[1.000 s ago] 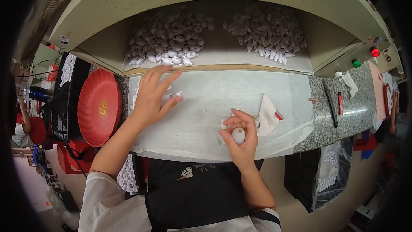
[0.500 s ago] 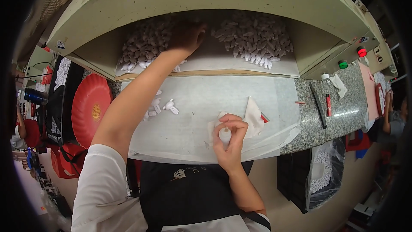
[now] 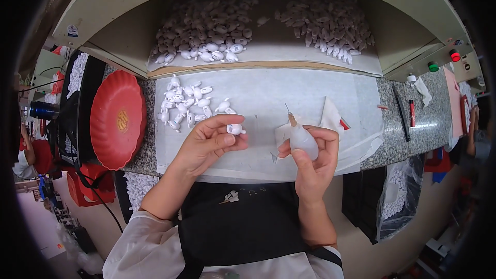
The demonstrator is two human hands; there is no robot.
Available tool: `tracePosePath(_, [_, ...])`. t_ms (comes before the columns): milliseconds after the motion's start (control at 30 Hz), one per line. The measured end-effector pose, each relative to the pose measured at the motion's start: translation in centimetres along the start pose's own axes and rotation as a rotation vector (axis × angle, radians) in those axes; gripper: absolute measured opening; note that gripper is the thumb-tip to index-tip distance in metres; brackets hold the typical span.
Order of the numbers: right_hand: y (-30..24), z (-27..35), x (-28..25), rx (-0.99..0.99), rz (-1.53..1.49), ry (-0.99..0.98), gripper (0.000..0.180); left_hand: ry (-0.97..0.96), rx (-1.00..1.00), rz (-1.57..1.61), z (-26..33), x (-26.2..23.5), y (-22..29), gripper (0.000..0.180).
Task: Assembling small ceramic parts by applying glue from a bottle.
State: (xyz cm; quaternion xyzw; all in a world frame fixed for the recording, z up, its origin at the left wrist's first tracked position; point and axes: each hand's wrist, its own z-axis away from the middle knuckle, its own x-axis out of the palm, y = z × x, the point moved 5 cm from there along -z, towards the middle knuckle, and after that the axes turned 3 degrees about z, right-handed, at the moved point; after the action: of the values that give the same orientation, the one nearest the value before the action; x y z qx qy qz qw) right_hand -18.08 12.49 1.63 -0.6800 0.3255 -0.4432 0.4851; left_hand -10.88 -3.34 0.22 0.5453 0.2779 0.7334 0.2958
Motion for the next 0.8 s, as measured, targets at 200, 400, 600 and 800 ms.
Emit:
tracePosePath(200, [-0.3, 0.4, -0.2, 0.101, -0.21, 0.114, 0.027, -0.116, 0.092, -0.112, 0.5, -0.2, -1.3, 0.03])
tracePosePath(400, [-1.4, 0.8, -0.2, 0.041, -0.382, 0.16, 0.036, -0.074, 0.185, -0.109, 0.8, 0.4, -1.5, 0.03])
tracePosePath(600, [-2.3, 0.7, 0.4, -0.03, -0.373, 0.12, 0.039, -0.041, 0.12, 0.058, 0.9, 0.0, -1.6, 0.029])
tracePosePath(800, [-4.3, 1.2, 1.7, -0.302, 0.165, 0.083, 0.041, -0.076, 0.058, 0.199, 1.2, 0.5, -1.8, 0.025])
